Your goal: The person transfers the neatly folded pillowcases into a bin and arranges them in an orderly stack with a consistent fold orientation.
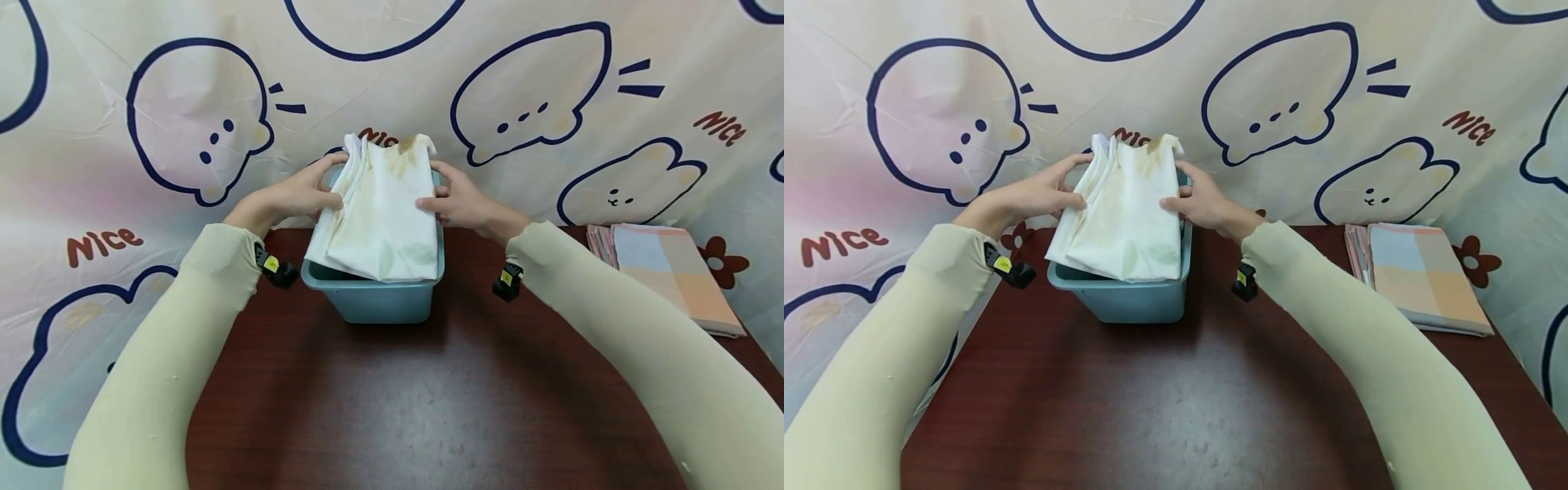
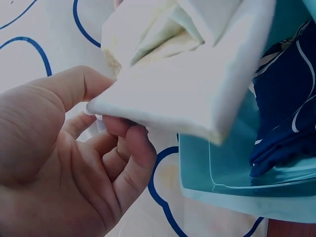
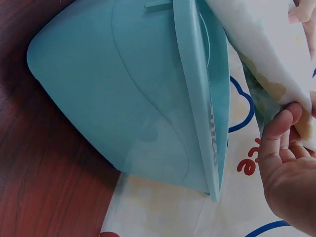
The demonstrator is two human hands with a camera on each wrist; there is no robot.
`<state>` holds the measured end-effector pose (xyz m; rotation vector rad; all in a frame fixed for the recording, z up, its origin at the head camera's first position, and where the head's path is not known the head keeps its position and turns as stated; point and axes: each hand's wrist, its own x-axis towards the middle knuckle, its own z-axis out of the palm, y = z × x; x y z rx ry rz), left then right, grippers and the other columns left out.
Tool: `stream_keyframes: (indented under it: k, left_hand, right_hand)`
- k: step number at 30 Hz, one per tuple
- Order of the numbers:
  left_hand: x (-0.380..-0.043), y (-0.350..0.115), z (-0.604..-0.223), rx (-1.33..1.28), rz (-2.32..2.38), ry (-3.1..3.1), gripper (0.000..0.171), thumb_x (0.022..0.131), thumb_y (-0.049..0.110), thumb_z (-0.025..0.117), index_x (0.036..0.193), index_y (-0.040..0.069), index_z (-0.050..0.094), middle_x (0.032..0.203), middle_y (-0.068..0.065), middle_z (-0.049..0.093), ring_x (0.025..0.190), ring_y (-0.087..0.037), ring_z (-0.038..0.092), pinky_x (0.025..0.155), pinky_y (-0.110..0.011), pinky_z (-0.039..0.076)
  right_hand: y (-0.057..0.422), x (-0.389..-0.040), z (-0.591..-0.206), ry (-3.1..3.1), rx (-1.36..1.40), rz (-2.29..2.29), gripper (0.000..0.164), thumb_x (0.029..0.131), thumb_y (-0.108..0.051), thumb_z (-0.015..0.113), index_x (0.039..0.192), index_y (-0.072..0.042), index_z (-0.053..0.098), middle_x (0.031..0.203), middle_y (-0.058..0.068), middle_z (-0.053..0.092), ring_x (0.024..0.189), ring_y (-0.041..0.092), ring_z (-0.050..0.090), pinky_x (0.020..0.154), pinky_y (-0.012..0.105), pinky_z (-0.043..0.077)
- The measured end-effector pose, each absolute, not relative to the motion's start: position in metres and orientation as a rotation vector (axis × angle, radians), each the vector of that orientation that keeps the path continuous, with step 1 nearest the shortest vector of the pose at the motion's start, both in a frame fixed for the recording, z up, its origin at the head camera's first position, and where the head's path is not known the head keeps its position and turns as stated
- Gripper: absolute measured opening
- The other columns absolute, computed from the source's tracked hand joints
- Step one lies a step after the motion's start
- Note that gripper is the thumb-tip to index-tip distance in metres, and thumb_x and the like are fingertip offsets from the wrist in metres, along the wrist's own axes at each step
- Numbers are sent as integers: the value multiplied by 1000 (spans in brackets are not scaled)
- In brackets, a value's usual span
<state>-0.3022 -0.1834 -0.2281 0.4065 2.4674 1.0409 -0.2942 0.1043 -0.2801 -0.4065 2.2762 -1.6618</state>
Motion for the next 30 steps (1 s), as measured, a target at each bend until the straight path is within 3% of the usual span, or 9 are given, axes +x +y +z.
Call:
stream_keyframes:
  k: [3, 6, 16, 24, 30]
  left_hand:
    - [-304, -184, -226, 403, 1042, 2461, 82, 99, 5, 50, 162, 30, 3, 132, -30, 60, 90, -20, 71, 74, -38, 61]
    - [-306, -184, -226, 386, 1041, 2464, 82, 100, 5, 49, 162, 30, 2, 132, -29, 60, 91, -21, 70, 77, -39, 61]
    - [-311, -183, -224, 364, 1012, 2494, 79, 101, 8, 48, 161, 32, 3, 141, -24, 56, 106, -28, 67, 80, -39, 60]
    - [-314, -180, -232, 359, 962, 2504, 79, 100, 6, 49, 161, 28, 6, 135, -28, 58, 100, -27, 69, 78, -40, 61]
    - [-314, -180, -244, 341, 945, 2476, 80, 99, 5, 48, 161, 28, 3, 142, -27, 51, 110, -32, 64, 83, -42, 59]
  right_hand:
    - [102, -297, -280, 2314, -421, -1663, 73, 100, -12, 62, 160, -23, 22, 123, 18, 67, 74, 16, 55, 65, 29, 46]
    - [100, -299, -281, 2340, -433, -1665, 72, 100, -11, 62, 160, -20, 23, 123, 19, 67, 78, 16, 57, 62, 28, 45]
    - [97, -306, -277, 2406, -433, -1628, 74, 100, -12, 62, 161, -20, 20, 126, 22, 67, 87, 18, 59, 64, 31, 47]
    - [91, -309, -282, 2424, -432, -1542, 74, 100, -9, 61, 161, -19, 19, 130, 20, 66, 90, 20, 61, 65, 28, 49]
    - [88, -308, -292, 2409, -436, -1487, 78, 101, -8, 60, 163, -18, 13, 129, 21, 66, 87, 19, 59, 66, 30, 46]
